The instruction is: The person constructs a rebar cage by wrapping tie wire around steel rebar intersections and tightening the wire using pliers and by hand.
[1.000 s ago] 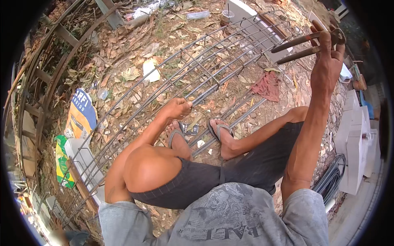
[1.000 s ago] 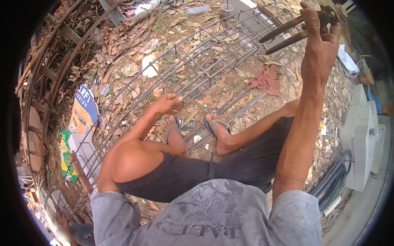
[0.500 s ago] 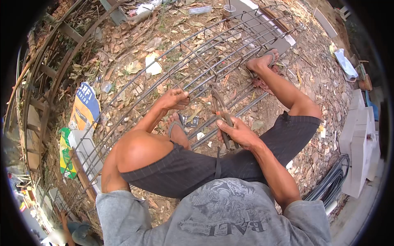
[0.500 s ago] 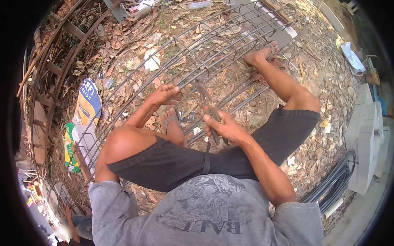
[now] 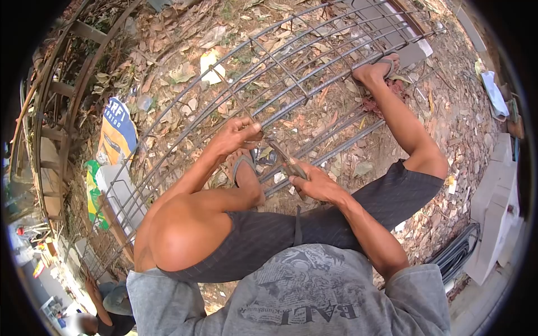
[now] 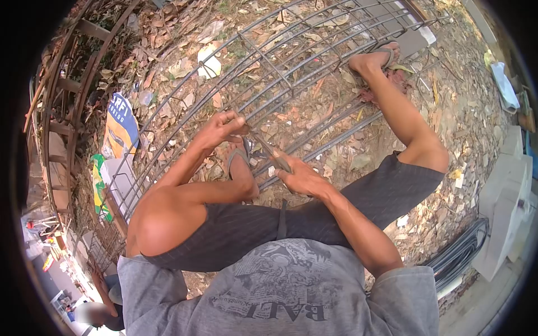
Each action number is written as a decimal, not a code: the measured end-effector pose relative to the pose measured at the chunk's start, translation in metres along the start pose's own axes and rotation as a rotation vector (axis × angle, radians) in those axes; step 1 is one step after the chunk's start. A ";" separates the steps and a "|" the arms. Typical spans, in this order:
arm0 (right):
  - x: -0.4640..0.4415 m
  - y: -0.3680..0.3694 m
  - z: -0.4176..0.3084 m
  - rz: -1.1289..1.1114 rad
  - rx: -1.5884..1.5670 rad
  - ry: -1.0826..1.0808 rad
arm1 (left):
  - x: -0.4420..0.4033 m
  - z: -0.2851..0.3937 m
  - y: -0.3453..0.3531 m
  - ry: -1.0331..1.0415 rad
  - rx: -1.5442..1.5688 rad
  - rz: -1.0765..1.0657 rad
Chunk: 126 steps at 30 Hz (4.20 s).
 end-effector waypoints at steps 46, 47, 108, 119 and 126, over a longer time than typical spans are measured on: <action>-0.032 0.027 0.022 0.193 0.093 -0.078 | 0.001 0.000 0.004 0.046 -0.032 0.055; -0.034 0.025 0.024 0.067 -0.036 -0.053 | -0.001 -0.002 0.003 0.035 -0.039 0.052; -0.019 0.028 0.001 0.016 -0.170 0.020 | -0.001 -0.003 0.006 0.037 0.001 0.090; 0.009 0.004 -0.007 0.655 0.574 -0.223 | 0.002 0.004 0.007 -0.027 -0.050 0.073; -0.008 0.030 0.021 -0.159 -0.588 0.130 | 0.001 -0.005 0.006 0.029 -0.033 0.100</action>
Point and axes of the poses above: each hand's wrist, its own x-axis away from the middle knuckle, its own y-axis out of the palm, z = x × y, the point moved 2 cm from there along -x, towards the middle knuckle, and after that the axes turned 7 degrees about x, right-handed, at the moved point
